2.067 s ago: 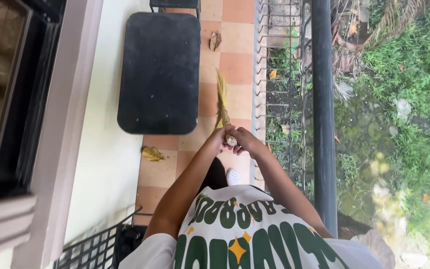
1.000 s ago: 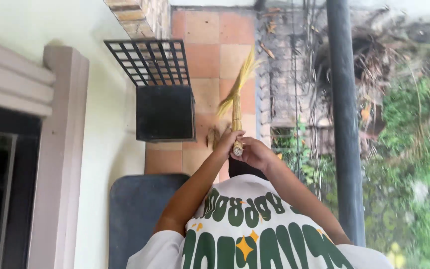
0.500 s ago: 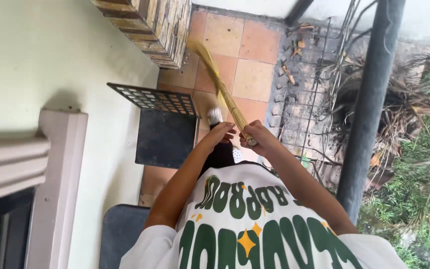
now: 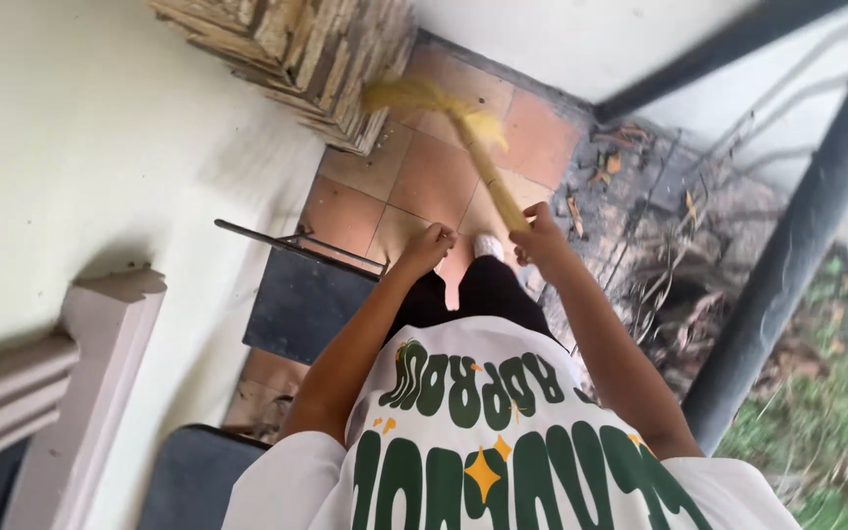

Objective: Sweeping dry leaves and debris on a tiled balcony into a dustpan.

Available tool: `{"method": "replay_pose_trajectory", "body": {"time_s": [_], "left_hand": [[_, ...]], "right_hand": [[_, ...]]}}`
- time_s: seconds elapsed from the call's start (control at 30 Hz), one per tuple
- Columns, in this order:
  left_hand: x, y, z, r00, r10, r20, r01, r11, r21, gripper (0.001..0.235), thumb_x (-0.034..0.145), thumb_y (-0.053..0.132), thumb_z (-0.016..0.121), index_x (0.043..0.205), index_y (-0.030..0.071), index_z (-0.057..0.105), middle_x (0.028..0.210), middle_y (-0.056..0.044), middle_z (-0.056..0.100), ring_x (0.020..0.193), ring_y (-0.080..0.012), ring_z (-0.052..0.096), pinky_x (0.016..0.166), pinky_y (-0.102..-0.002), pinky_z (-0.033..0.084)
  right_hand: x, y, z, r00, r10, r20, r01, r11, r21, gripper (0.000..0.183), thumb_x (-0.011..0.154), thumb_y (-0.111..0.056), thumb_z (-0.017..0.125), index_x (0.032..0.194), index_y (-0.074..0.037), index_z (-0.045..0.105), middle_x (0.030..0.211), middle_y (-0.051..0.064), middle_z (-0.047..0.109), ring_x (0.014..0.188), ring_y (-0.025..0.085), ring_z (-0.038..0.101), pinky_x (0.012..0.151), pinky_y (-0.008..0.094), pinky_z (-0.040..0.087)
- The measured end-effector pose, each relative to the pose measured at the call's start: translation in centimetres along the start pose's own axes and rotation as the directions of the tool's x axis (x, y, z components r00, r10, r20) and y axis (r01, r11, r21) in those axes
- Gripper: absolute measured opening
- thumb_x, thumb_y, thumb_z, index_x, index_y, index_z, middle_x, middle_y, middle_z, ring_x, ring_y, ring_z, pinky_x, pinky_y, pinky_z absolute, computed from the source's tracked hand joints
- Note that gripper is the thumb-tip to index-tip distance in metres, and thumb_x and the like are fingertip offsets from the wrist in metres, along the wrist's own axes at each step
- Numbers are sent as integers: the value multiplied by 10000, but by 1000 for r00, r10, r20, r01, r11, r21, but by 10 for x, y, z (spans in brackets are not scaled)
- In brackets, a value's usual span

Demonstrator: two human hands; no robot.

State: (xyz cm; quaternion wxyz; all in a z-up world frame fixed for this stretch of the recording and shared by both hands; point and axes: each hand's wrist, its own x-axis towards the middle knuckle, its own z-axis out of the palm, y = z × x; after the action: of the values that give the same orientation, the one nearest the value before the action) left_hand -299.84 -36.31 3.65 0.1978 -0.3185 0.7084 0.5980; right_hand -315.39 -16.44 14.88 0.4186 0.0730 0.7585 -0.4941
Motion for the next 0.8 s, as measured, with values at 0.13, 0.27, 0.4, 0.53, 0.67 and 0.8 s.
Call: {"method": "replay_pose_trajectory", "body": {"time_s": [0.13,0.27,0.4,0.53,0.67,0.8], "left_hand": [[13,-42,12,991,-56,-119,31,979,-201,383,918,429,631,1166,144,696,933,-68,746,842,-192,734,765,-328,572],[-12,-45,27,926,-234,-296,100,910,-403,416,895,427,627,1175,124,687,951,-88,736,866,-211,731,782,-351,569],[-38,-55,63,845,-410,-343,122,773,-623,542,972,372,587,1397,35,591,1163,-175,711,1022,-263,728,926,-401,536],[-56,-61,120,784,-492,-378,76,681,-728,548,994,400,588,1411,44,563,1170,-136,715,1013,-235,738,928,-401,540],[-69,-63,175,699,-602,-386,41,572,-819,537,952,460,619,1328,77,615,1102,-87,745,979,-210,745,943,-386,527],[-85,-70,217,630,-686,-363,-2,466,-885,510,968,481,585,1274,77,644,1061,-89,740,937,-199,744,892,-370,544]], "right_hand": [[112,-13,-18,997,-33,76,46,983,-180,516,911,-18,658,1331,-30,359,876,198,523,533,244,588,380,306,520],[227,1,-1,964,20,266,113,873,-475,591,905,-87,723,1319,-61,302,745,190,553,491,277,602,393,368,576],[311,85,32,889,199,413,122,765,-632,674,866,-61,713,1342,-119,240,780,207,535,457,296,584,405,413,594],[298,128,56,790,358,498,222,589,-777,717,844,-126,711,1397,-37,265,906,262,589,534,319,669,416,418,614],[230,118,69,636,557,534,386,369,-845,767,823,-78,695,1459,33,281,1061,352,551,578,344,658,414,415,582],[157,48,90,473,708,524,370,381,-847,567,899,-85,634,1367,9,327,836,138,517,592,151,588,465,243,532]]}}
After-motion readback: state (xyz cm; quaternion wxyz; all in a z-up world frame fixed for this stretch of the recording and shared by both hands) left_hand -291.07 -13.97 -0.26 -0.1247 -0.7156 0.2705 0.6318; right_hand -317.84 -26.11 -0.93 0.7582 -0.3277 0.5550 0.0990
